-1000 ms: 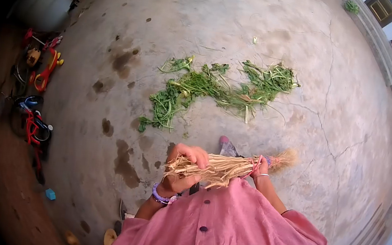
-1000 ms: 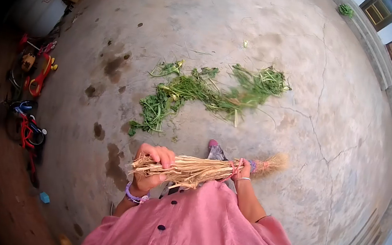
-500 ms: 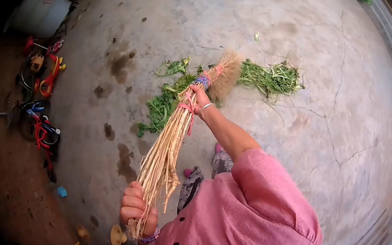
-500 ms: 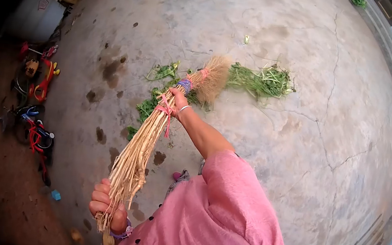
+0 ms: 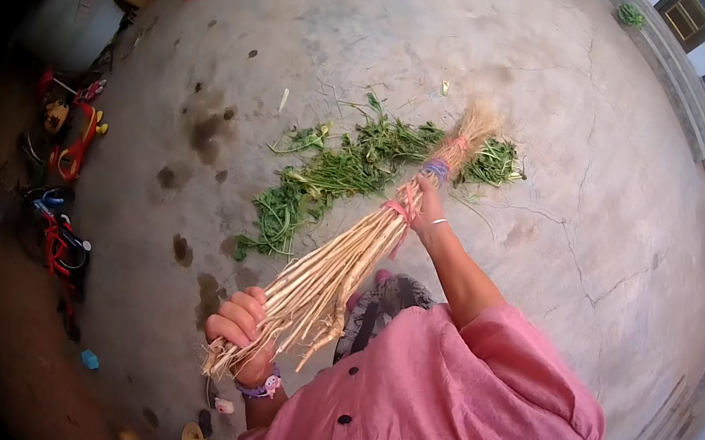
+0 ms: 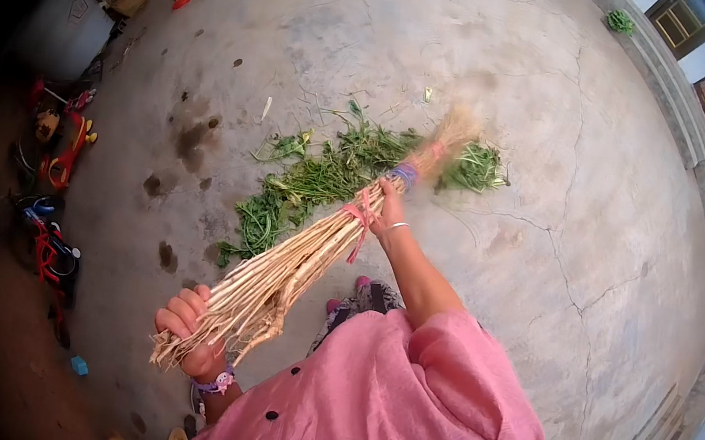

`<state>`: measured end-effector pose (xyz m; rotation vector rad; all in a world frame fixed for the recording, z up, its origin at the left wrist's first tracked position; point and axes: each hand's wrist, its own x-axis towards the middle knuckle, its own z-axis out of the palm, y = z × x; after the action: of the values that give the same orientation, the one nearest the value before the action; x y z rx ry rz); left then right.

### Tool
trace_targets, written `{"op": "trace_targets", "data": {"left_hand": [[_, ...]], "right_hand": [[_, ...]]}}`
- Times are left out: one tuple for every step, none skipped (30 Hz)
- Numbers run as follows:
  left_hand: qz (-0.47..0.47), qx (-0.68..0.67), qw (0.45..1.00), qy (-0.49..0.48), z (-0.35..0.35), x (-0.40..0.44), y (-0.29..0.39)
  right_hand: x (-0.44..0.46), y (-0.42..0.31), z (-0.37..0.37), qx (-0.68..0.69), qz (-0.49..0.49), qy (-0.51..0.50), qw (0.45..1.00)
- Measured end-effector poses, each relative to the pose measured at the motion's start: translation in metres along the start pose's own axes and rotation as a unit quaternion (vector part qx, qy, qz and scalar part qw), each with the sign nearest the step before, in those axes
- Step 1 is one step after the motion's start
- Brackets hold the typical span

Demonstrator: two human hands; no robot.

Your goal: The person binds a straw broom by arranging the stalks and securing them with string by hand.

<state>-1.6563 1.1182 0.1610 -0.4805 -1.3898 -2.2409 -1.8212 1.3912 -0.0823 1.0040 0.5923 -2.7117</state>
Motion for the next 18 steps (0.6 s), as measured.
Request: {"op": "trace_targets", "data": {"left_hand": [[-0.042,-0.052,0.998,-0.013,0.005,0.0,-0.005],[-0.064,-0.079,0.995,-0.011,0.011,-0.002,-0.012],[-0.086,-0.105,0.991,-0.014,0.017,-0.003,-0.022],[-0.114,-0.104,0.987,-0.039,0.025,-0.004,-0.03],[-0.143,-0.103,0.982,-0.066,0.033,-0.006,-0.037],[-0.143,-0.102,0.982,-0.068,0.041,-0.007,-0.046],[-0.176,-0.113,0.973,-0.098,0.051,-0.006,-0.057],[-0.21,-0.124,0.961,-0.127,0.06,-0.005,-0.068],[-0.214,-0.125,0.96,-0.129,0.068,-0.002,-0.078],[-0.229,-0.115,0.953,-0.161,0.078,0.003,-0.092],[-0.241,-0.104,0.945,-0.193,0.088,0.009,-0.105],[-0.248,-0.091,0.946,-0.19,0.101,0.014,-0.117],[-0.251,-0.09,0.945,-0.19,0.114,0.02,-0.127],[-0.238,-0.072,0.95,-0.189,0.125,0.028,-0.137],[-0.227,-0.054,0.954,-0.19,0.136,0.036,-0.148],[-0.216,-0.047,0.958,-0.184,0.146,0.042,-0.158],[-0.226,-0.043,0.956,-0.184,0.153,0.046,-0.162],[-0.201,0.008,0.969,-0.144,0.161,0.051,-0.163]], "right_hand": [[-0.014,-0.006,-0.027,0.012,0.0,0.027,1.0],[-0.044,-0.015,-0.036,0.015,-0.018,0.076,0.997],[-0.053,-0.026,-0.069,0.007,-0.014,0.061,0.998],[-0.06,-0.035,-0.101,-0.007,-0.033,0.083,0.996],[-0.076,-0.044,-0.118,0.006,-0.033,0.116,0.993],[-0.09,-0.053,-0.132,0.019,-0.033,0.15,0.988],[-0.097,-0.062,-0.151,0.025,-0.042,0.168,0.985],[-0.099,-0.069,-0.17,0.032,-0.05,0.187,0.981],[-0.101,-0.074,-0.186,0.035,-0.051,0.191,0.98],[-0.098,-0.082,-0.2,0.034,-0.056,0.203,0.977],[-0.089,-0.092,-0.21,0.033,-0.061,0.214,0.974],[-0.077,-0.102,-0.22,0.041,-0.039,0.223,0.973],[-0.059,-0.11,-0.228,0.042,-0.038,0.225,0.973],[-0.035,-0.116,-0.233,0.055,-0.028,0.218,0.974],[-0.016,-0.121,-0.232,0.069,-0.017,0.211,0.975],[0.006,-0.131,-0.22,0.065,0.028,0.203,0.977],[0.03,-0.138,-0.197,0.062,0.074,0.197,0.976],[0.056,-0.139,-0.176,0.035,0.092,0.194,0.976]]}}
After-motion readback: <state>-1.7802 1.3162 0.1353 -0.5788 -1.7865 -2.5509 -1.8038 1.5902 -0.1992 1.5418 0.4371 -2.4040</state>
